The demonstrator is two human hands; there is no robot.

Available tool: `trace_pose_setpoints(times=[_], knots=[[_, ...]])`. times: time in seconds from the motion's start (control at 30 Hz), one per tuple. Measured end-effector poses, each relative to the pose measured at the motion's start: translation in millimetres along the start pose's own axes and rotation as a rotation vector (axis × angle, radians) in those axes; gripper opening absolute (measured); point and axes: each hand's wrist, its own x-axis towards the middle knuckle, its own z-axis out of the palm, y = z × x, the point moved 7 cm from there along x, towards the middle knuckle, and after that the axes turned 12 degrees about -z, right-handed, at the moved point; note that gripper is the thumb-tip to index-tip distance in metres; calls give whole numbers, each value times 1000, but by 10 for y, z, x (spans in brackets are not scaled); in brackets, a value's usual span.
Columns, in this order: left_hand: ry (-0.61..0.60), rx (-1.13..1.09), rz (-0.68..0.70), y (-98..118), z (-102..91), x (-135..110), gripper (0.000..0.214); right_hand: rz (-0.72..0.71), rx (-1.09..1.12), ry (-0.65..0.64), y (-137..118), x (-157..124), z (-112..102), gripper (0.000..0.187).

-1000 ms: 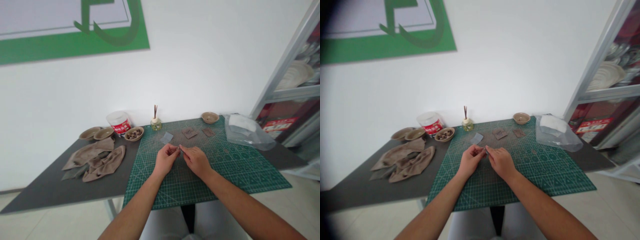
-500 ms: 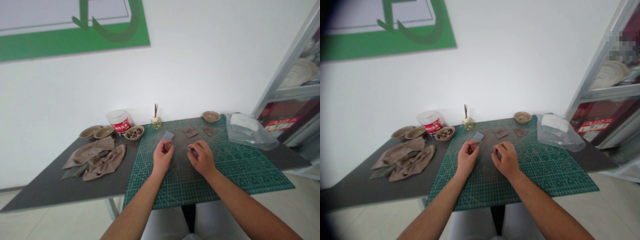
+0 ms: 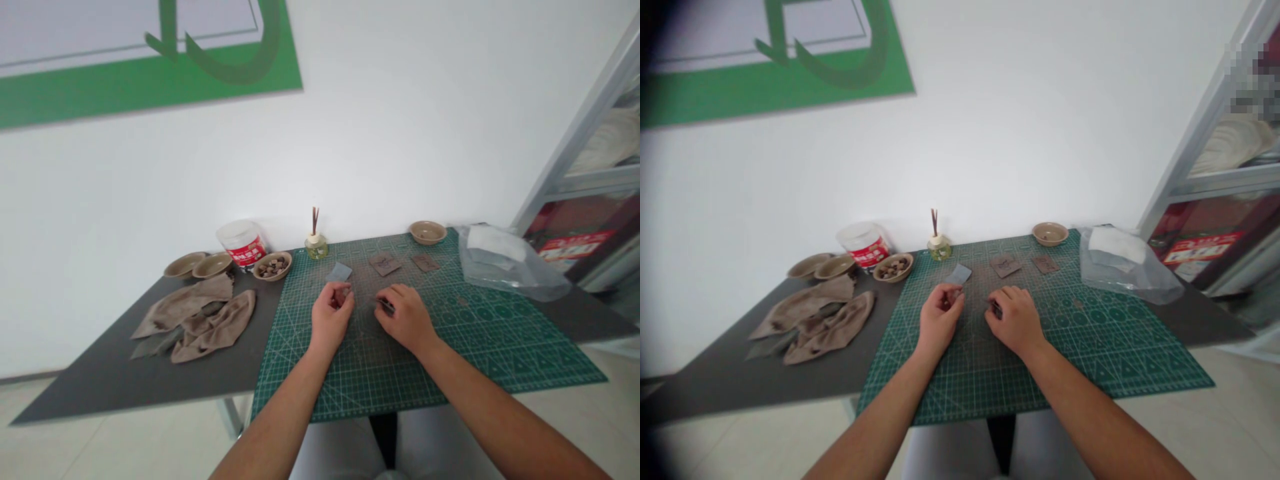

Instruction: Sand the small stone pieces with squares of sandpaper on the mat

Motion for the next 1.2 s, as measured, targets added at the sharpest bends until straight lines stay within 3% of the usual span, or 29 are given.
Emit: trace_pose_setpoints(times=[0.37,0.57,0.7,0.83,0.93,1.2], knots=[[-10,13,9,-11,6,0,15,53,95,51,80,-12,-17,11],[-24,26,17,-1,13,-10,14,55,143,14,94,-11,27,10],[-30,33,21,-5,20,-9,14,81,162,12,121,-18,54,24],[-43,36,29,-18,29,5,13,116,147,4,141,-34,58,12],[-58,35,41,-20,41,9,14,121,200,43,131,-37,16,14],[-186,75,79,0,167,-39,24,150,425,-95,173,-33,180,31]])
